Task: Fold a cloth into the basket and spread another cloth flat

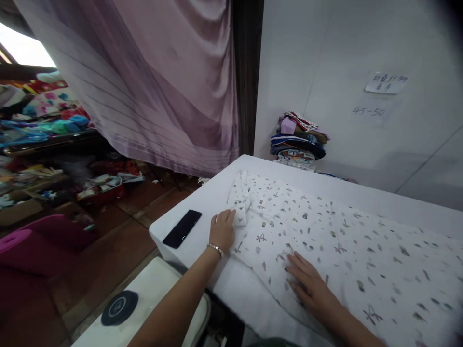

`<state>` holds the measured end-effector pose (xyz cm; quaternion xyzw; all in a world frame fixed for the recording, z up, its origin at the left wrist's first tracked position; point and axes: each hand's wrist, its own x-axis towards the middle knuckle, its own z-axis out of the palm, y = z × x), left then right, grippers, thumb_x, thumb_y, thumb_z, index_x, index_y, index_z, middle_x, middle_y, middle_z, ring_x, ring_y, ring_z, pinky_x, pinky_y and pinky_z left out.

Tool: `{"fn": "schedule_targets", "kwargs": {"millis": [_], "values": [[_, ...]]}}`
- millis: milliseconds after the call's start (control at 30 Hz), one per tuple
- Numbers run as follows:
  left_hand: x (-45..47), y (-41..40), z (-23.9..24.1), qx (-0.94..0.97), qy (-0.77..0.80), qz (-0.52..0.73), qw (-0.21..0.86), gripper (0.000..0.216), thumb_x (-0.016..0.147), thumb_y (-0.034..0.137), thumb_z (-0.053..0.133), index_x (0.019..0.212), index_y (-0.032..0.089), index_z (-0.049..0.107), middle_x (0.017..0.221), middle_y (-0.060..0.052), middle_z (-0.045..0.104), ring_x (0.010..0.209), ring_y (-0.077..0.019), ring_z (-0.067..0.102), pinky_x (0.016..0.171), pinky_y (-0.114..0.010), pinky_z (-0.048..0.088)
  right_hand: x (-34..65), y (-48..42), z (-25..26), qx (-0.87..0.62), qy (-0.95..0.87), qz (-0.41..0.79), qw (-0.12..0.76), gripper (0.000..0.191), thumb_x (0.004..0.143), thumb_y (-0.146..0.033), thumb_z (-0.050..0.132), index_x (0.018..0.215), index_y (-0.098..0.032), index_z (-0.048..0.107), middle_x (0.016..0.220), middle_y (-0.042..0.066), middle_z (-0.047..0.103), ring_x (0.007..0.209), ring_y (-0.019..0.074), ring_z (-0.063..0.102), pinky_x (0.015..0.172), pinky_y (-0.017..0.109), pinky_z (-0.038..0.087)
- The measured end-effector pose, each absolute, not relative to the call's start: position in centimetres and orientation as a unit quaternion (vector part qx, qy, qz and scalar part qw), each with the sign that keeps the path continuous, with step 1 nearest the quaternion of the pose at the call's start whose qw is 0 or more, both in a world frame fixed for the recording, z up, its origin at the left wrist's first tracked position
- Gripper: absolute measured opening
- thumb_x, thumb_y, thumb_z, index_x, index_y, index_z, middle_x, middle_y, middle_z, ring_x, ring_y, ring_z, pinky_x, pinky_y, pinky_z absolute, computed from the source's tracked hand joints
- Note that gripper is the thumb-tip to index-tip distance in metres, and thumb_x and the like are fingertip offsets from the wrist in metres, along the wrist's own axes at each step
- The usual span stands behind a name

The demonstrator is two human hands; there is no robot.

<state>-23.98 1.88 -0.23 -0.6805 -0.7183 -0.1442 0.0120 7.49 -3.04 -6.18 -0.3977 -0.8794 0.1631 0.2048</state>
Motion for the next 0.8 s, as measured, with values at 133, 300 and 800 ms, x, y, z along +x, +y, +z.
{"fn": "schedule_targets", "kwargs": {"millis": [133, 300, 800], "values": [[-28.0, 4.2, -0.8, -0.534, -0.805, -0.248, -0.072, 0.046, 0.075, 0.020, 0.047, 0.121, 0.022, 0.051, 0.112, -0.007, 0.061, 0.104, -0.0236, 0.054, 0.090, -0.035, 0.041, 8.3, -3.4, -6.1, -0.402, -0.875, 0.174, 0.205, 0.038, 0.088, -0.036, 0.041, 0.122, -0.023, 0.056, 0.139, 0.006, 0.039, 0.132, 0.0263, 0.027, 0.102, 0.049, 0.035], [-33.8, 4.3, -1.6, -0.329, -0.866, -0.333, -0.177, 0.035, 0.078, 0.029, 0.043, 0.104, 0.015, 0.062, 0.089, -0.008, 0.068, 0.083, -0.0219, 0.063, 0.071, -0.030, 0.049, 9.0, -3.6, -6.8, -0.409, -0.865, 0.190, 0.221, 0.037, 0.088, -0.035, 0.043, 0.120, -0.024, 0.056, 0.140, 0.004, 0.038, 0.133, 0.0248, 0.024, 0.105, 0.047, 0.033], [-34.1, 4.1, -1.6, -0.309, -0.854, -0.408, -0.099, 0.056, 0.075, 0.021, 0.051, 0.129, 0.017, 0.038, 0.112, -0.008, 0.061, 0.102, -0.0186, 0.057, 0.088, -0.028, 0.044, 7.3, -4.7, -7.2, -0.315, -0.905, 0.171, 0.228, 0.046, 0.086, -0.033, 0.048, 0.131, -0.028, 0.045, 0.140, 0.003, 0.037, 0.131, 0.0250, 0.030, 0.102, 0.044, 0.037]]}}
